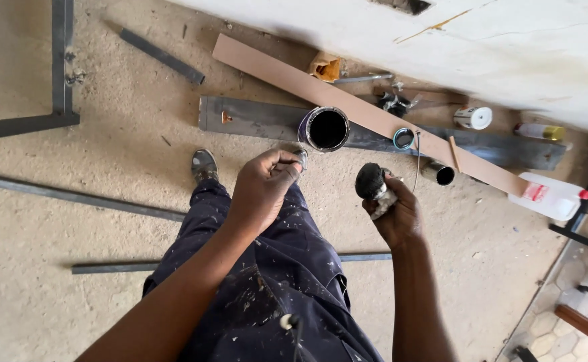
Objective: Painting a metal frame by dipping a cloth into a bucket of black paint and wiping it onto the metal surfaces.
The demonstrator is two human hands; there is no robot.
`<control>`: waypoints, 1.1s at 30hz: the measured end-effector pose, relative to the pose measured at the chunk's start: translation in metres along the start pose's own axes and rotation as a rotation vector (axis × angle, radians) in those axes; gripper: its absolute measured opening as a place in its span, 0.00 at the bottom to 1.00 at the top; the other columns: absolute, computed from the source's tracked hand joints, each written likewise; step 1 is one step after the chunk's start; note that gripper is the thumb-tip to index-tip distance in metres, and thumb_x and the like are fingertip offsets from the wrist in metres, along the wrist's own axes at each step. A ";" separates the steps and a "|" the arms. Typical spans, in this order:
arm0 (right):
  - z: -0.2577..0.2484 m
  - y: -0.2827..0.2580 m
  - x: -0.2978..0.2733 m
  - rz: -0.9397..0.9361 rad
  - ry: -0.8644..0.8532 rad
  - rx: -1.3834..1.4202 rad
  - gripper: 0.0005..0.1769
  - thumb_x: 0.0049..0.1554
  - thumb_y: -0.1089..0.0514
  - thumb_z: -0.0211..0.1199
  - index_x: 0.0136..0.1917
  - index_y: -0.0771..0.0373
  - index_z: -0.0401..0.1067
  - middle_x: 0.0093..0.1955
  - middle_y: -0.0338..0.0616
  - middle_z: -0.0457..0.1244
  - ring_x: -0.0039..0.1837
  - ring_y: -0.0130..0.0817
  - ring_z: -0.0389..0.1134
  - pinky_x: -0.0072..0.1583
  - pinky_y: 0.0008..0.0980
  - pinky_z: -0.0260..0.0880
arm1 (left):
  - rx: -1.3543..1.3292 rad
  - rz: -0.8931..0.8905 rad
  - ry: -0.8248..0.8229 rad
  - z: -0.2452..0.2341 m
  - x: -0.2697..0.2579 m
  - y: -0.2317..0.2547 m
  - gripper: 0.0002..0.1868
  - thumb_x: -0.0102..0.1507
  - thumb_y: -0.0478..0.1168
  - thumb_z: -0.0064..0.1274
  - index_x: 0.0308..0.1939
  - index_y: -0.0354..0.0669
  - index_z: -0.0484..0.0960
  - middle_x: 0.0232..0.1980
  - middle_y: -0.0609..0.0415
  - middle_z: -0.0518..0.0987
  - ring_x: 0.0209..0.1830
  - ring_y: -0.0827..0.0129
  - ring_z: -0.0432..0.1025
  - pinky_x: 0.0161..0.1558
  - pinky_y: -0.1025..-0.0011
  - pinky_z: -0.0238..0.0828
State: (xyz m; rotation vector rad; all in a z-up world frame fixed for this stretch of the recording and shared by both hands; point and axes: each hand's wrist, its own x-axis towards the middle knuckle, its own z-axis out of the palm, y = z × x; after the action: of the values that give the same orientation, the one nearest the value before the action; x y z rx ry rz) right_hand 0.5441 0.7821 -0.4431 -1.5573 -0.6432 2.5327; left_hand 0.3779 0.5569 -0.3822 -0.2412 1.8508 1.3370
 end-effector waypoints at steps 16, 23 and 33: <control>-0.089 -0.023 0.123 -0.023 0.144 -0.203 0.17 0.60 0.64 0.67 0.59 0.70 0.65 0.46 0.51 0.71 0.47 0.41 0.76 0.52 0.40 0.82 | 0.071 -0.170 0.009 0.092 0.060 -0.032 0.12 0.62 0.42 0.54 0.46 0.48 0.89 0.37 0.51 0.87 0.39 0.70 0.80 0.45 0.69 0.76; -0.164 0.052 0.228 0.069 0.223 -0.337 0.14 0.59 0.64 0.66 0.58 0.68 0.72 0.46 0.50 0.70 0.49 0.40 0.76 0.53 0.41 0.81 | -0.028 -0.306 0.012 0.084 0.114 -0.132 0.14 0.63 0.41 0.53 0.48 0.42 0.88 0.41 0.47 0.87 0.42 0.65 0.81 0.51 0.66 0.75; -0.192 0.149 0.353 -0.003 0.344 -0.734 0.14 0.63 0.61 0.61 0.62 0.58 0.71 0.47 0.43 0.64 0.49 0.30 0.71 0.52 0.27 0.77 | 0.027 -0.456 -0.238 0.103 0.200 -0.285 0.15 0.63 0.48 0.51 0.49 0.50 0.87 0.44 0.46 0.87 0.48 0.54 0.82 0.50 0.61 0.77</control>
State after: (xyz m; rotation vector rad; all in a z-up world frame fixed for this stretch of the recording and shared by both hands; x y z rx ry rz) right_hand 0.5642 0.8108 -0.8704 -2.1040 -1.6247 2.0265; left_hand 0.4654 0.5854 -0.7336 -0.4410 1.4998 0.9777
